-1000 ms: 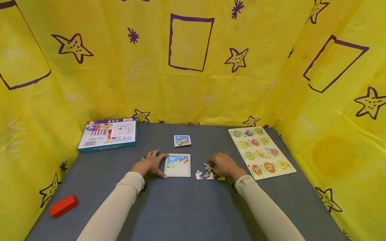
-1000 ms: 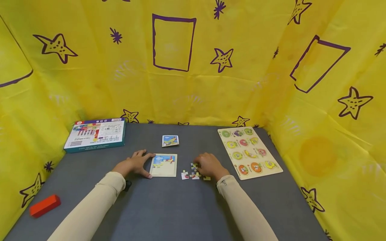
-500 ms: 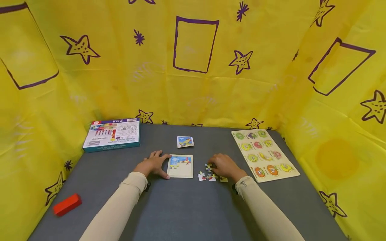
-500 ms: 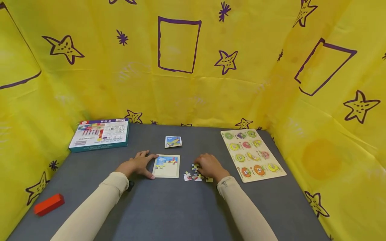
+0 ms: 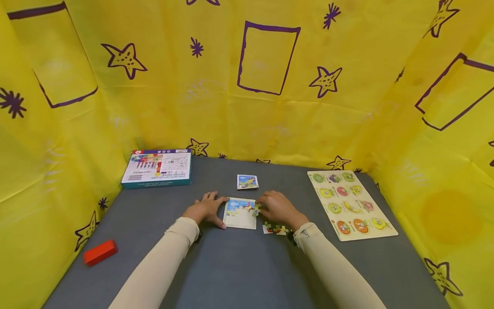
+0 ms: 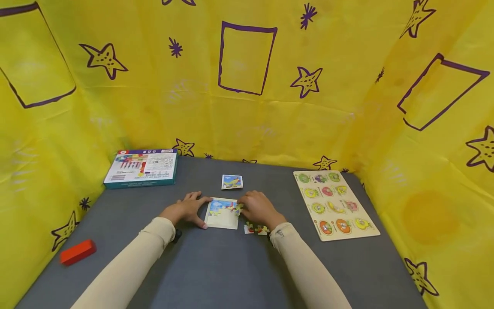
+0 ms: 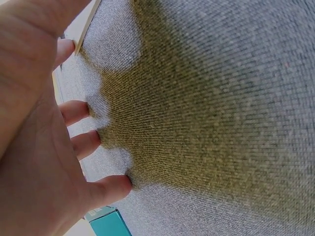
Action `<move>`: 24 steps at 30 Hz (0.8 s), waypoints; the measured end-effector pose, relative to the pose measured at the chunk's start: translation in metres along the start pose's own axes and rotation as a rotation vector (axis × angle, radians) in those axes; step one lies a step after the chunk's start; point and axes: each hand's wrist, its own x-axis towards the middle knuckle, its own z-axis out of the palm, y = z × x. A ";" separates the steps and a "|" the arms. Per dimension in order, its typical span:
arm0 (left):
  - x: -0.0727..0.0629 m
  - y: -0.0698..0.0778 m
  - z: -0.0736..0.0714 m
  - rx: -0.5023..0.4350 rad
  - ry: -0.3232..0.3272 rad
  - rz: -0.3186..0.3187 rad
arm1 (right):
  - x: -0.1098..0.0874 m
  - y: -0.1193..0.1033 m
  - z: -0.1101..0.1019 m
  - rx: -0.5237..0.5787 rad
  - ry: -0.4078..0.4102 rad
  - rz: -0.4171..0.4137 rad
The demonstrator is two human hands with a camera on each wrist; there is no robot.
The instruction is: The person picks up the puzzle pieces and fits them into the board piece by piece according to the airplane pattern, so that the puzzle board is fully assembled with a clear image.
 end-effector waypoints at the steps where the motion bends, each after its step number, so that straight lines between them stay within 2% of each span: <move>1: 0.000 0.001 0.000 0.001 -0.002 -0.002 | 0.004 -0.003 0.002 0.008 0.000 -0.006; 9: 0.003 0.002 -0.002 0.009 -0.018 -0.025 | 0.026 -0.021 0.022 0.092 -0.030 -0.012; 16: 0.005 0.003 -0.001 0.010 -0.017 -0.025 | 0.028 -0.022 0.033 0.104 -0.025 0.006; 24: 0.007 -0.001 -0.001 0.026 -0.019 -0.023 | 0.030 -0.023 0.036 0.092 -0.037 0.002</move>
